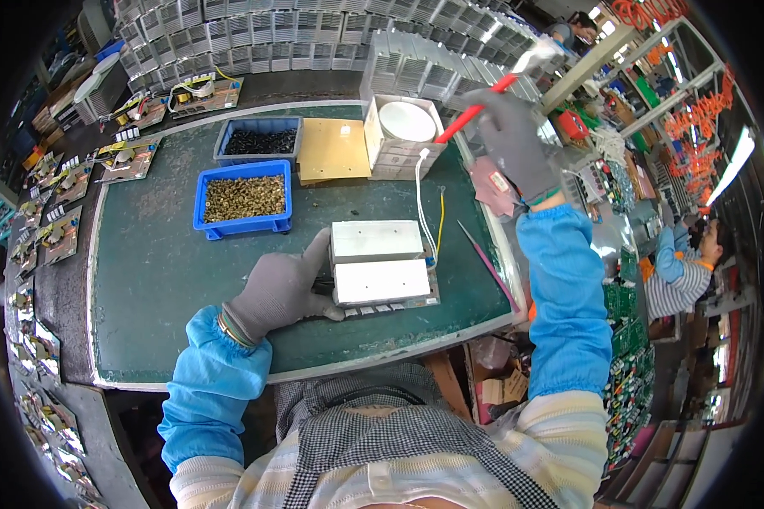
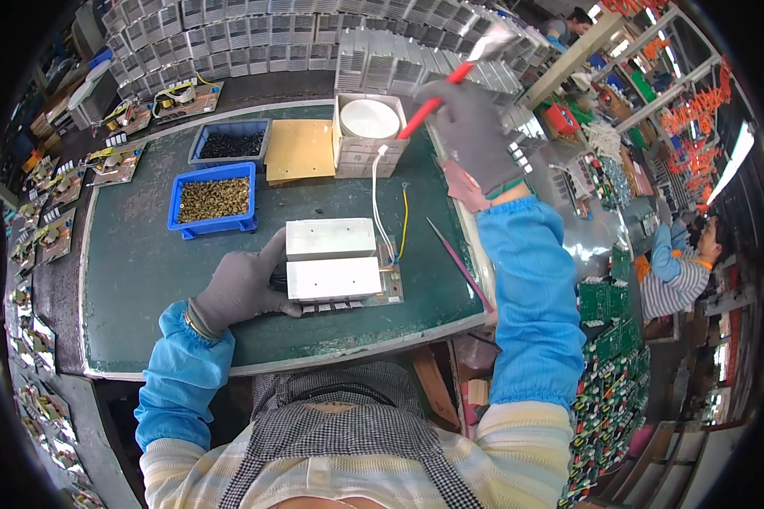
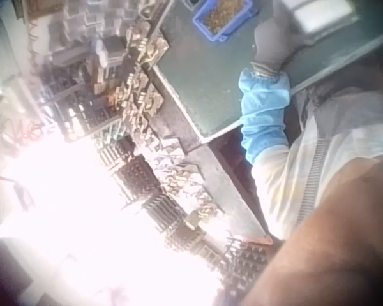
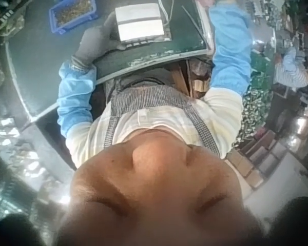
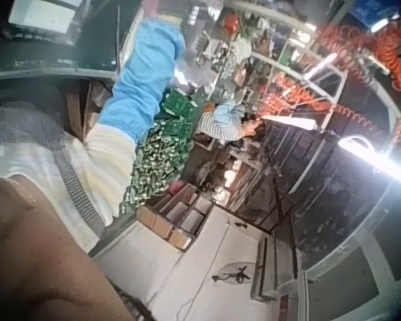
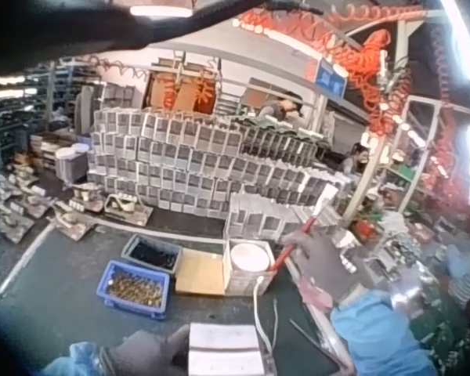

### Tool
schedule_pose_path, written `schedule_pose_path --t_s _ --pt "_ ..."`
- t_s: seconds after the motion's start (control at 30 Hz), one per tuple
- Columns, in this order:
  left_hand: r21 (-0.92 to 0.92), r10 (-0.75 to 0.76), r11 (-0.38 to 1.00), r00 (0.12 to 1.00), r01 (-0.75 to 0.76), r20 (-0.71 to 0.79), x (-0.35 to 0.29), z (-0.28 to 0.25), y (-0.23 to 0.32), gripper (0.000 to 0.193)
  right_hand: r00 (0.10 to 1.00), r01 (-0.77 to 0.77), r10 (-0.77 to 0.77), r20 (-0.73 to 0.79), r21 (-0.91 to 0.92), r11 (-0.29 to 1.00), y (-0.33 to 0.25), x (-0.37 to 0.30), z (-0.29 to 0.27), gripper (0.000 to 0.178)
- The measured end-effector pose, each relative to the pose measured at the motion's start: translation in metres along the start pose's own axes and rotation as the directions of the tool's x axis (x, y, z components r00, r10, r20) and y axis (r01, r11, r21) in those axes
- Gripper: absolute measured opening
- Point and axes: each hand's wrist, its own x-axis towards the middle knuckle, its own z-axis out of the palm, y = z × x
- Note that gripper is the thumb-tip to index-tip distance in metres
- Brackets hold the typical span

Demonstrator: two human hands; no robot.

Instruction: Assemble electronic components and a circuit board into a metal housing using a screwdriver and brush.

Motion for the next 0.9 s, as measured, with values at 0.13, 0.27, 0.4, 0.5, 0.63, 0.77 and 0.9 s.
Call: schedule_pose_path --t_s 0.13,0.27,0.4,0.5,0.63,0.77,0.9 --pt "-0.013 0.01 1.0 0.997 -0.011 -0.071 -0.002 0.003 0.004 0.124 0.975 -0.002 -0.03 0.219 0.145 0.989 0.008 -0.019 -0.015 0.031" --pt "-0.03 0.015 0.999 0.996 -0.018 -0.087 -0.001 0.008 -0.001 0.126 0.929 -0.357 0.323 0.181 0.199 0.913 0.013 -0.051 -0.065 0.027" --pt "-0.045 0.006 0.999 0.998 -0.009 -0.064 0.002 0.009 -0.004 0.129 0.901 -0.398 0.42 0.11 -0.181 0.9 0.041 -0.098 -0.094 0.022" --pt "-0.076 -0.017 0.997 1.0 0.015 -0.023 0.006 0.003 0.0 0.129 0.951 0.145 -0.061 0.303 -0.266 0.953 0.064 -0.128 -0.083 0.022" --pt "-0.093 0.003 0.996 0.999 -0.008 -0.05 0.003 0.003 -0.003 0.128 0.884 0.157 0.135 0.448 -0.556 0.816 0.062 -0.141 -0.04 0.025" --pt "-0.093 -0.036 0.995 0.999 0.034 -0.023 0.004 0.001 0.004 0.128 0.924 0.117 0.169 0.343 -0.675 0.728 0.091 -0.153 -0.012 0.027" --pt "-0.136 -0.034 0.99 0.999 0.031 -0.018 0.004 0.001 0.003 0.128 0.862 0.057 0.269 0.43 -0.61 0.79 0.097 -0.144 -0.013 0.029"
